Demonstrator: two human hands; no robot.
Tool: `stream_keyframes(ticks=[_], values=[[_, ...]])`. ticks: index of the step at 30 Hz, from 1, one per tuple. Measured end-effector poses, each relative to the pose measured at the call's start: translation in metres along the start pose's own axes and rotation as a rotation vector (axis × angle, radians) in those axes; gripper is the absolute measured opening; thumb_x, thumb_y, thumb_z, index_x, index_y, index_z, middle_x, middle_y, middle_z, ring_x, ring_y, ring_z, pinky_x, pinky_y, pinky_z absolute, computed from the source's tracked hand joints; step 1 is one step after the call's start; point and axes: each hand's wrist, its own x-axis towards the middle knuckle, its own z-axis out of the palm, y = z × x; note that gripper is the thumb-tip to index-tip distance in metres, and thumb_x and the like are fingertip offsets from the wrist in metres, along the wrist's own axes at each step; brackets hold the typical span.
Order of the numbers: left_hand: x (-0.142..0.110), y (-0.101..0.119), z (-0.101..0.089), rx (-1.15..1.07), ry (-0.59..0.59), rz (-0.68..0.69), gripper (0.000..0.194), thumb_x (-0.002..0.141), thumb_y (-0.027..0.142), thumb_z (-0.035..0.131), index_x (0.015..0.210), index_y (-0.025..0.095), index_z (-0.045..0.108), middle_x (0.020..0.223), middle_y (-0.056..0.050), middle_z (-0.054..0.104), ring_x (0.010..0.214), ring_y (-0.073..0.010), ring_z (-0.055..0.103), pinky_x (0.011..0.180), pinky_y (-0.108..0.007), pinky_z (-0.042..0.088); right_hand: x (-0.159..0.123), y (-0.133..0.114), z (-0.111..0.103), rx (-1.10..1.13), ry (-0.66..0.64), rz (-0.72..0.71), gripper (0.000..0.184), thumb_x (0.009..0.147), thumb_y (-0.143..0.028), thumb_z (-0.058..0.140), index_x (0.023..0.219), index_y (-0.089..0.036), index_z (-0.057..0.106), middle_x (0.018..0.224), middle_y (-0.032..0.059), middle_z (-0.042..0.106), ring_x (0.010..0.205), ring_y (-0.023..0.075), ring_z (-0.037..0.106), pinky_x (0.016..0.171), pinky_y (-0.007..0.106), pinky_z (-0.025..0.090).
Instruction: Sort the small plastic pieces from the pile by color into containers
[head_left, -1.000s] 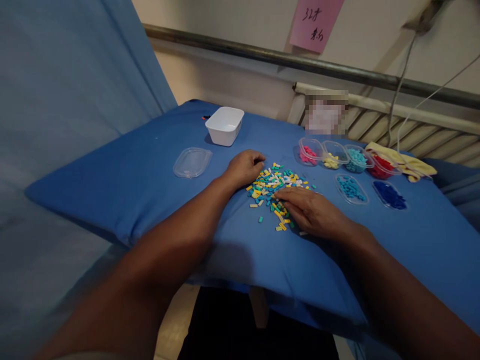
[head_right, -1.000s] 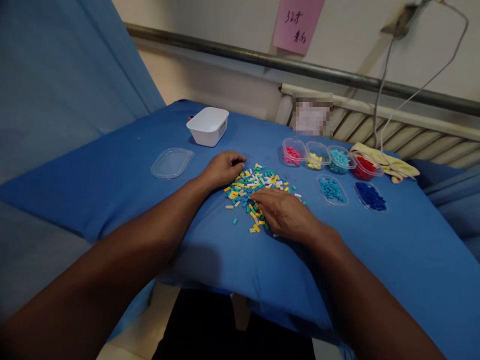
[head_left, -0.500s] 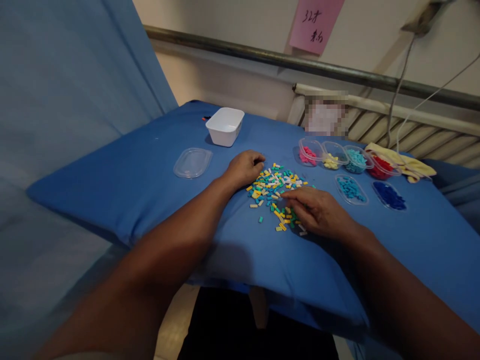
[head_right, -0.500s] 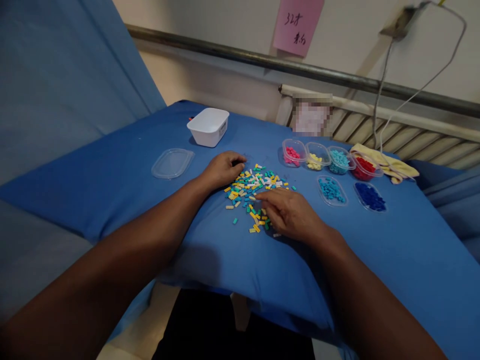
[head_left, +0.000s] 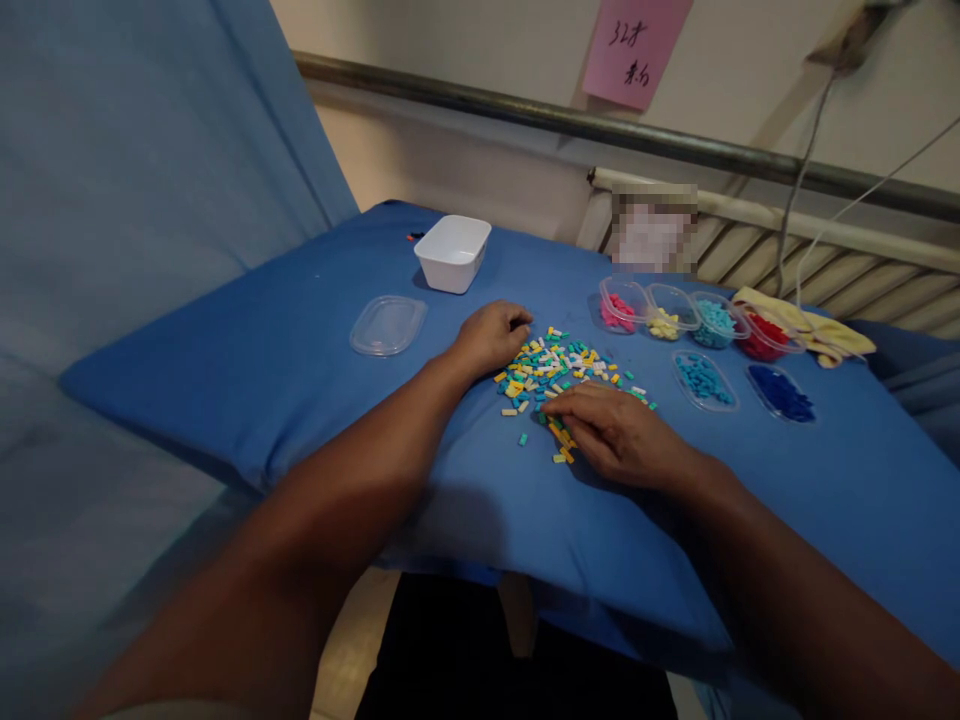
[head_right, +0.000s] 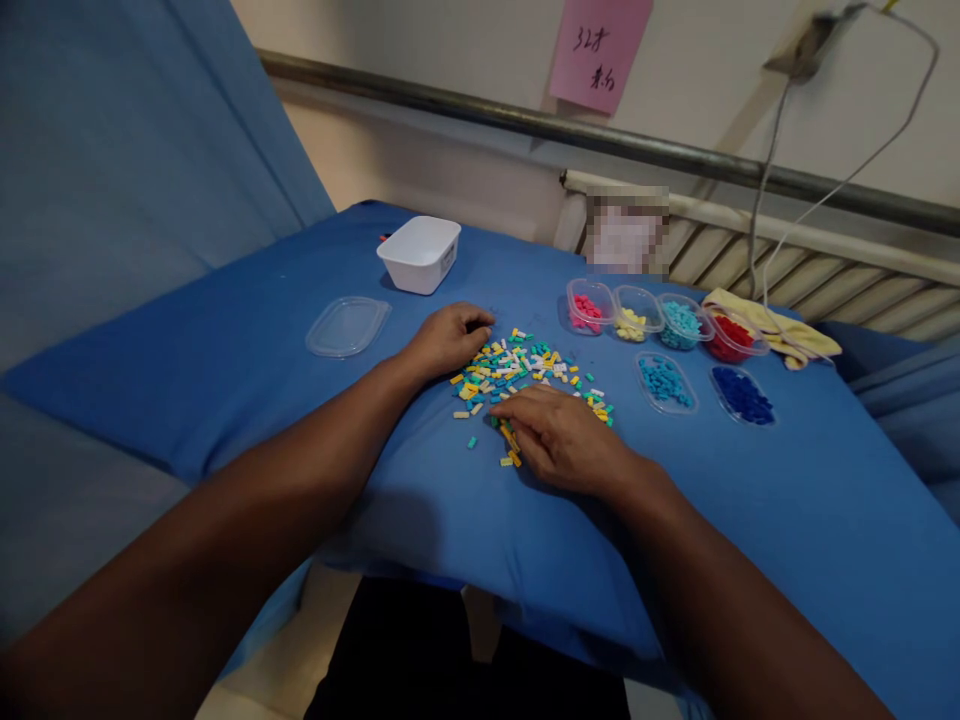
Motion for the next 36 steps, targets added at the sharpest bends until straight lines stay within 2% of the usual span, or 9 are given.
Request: stream_keyframes(ticks=[3,6,8,17,23,36], values=[[-0.001,0.0,0.0,-0.009,-0.001,-0.004,0.038,0.095,0.02,0.061,0.128,0.019,0.081,0.132,-0.009,0.078,0.12,-0.0241,0.074,0.109,-0.036,0.057,0.0,0.0,-0.002,0.048,0.038,0.043,0.031,0.107,-0.016,0.054,0.128,-0.023,0.076,0.108,0.0078,0.083,0.098,0.023,0.077,0.09,0.04,0.061],[-0.001,0.0,0.0,-0.015,0.004,-0.001,0.038,0.096,0.02,0.061,0.127,0.019,0.081,0.133,-0.009,0.078,0.121,-0.0245,0.073,0.11,-0.036,0.057,0.0,0.004,-0.003,-0.019,0.135,0.125,0.03,0.107,-0.016,0.054,0.125,-0.022,0.077,0.113,0.0094,0.083,0.104,0.0245,0.078,0.094,0.042,0.061],[-0.001,0.0,0.0,-0.017,0.004,-0.002,0.038,0.095,0.02,0.061,0.127,0.019,0.081,0.134,-0.009,0.078,0.122,-0.0246,0.073,0.11,-0.036,0.057,0.001,0.008,-0.001,-0.07,0.144,0.16,0.028,0.106,-0.016,0.057,0.123,-0.023,0.077,0.117,0.0101,0.083,0.107,0.0256,0.078,0.096,0.043,0.061],[0.0,-0.002,0.001,-0.023,0.007,0.024,0.037,0.095,0.019,0.061,0.126,0.018,0.082,0.132,-0.009,0.079,0.122,-0.0247,0.073,0.112,-0.037,0.056,0.023,0.012,0.008,-0.168,-0.052,0.139,0.03,0.099,-0.014,0.072,0.126,-0.024,0.079,0.119,0.0094,0.082,0.108,0.0259,0.077,0.097,0.041,0.061],[0.001,-0.006,0.004,-0.022,0.009,0.038,0.039,0.095,0.021,0.061,0.127,0.018,0.081,0.132,-0.008,0.079,0.123,-0.0246,0.073,0.111,-0.036,0.056,0.034,0.009,0.01,-0.203,-0.157,0.082,0.024,0.102,-0.015,0.069,0.12,-0.024,0.081,0.121,0.0085,0.082,0.112,0.0255,0.076,0.102,0.04,0.058],[0.0,-0.002,0.002,-0.037,0.002,0.02,0.038,0.095,0.02,0.061,0.127,0.019,0.081,0.132,-0.008,0.079,0.121,-0.0238,0.074,0.11,-0.036,0.057,0.035,0.007,0.009,-0.304,-0.223,0.176,0.021,0.102,-0.014,0.064,0.105,-0.023,0.082,0.106,0.0075,0.081,0.099,0.024,0.074,0.089,0.034,0.055]])
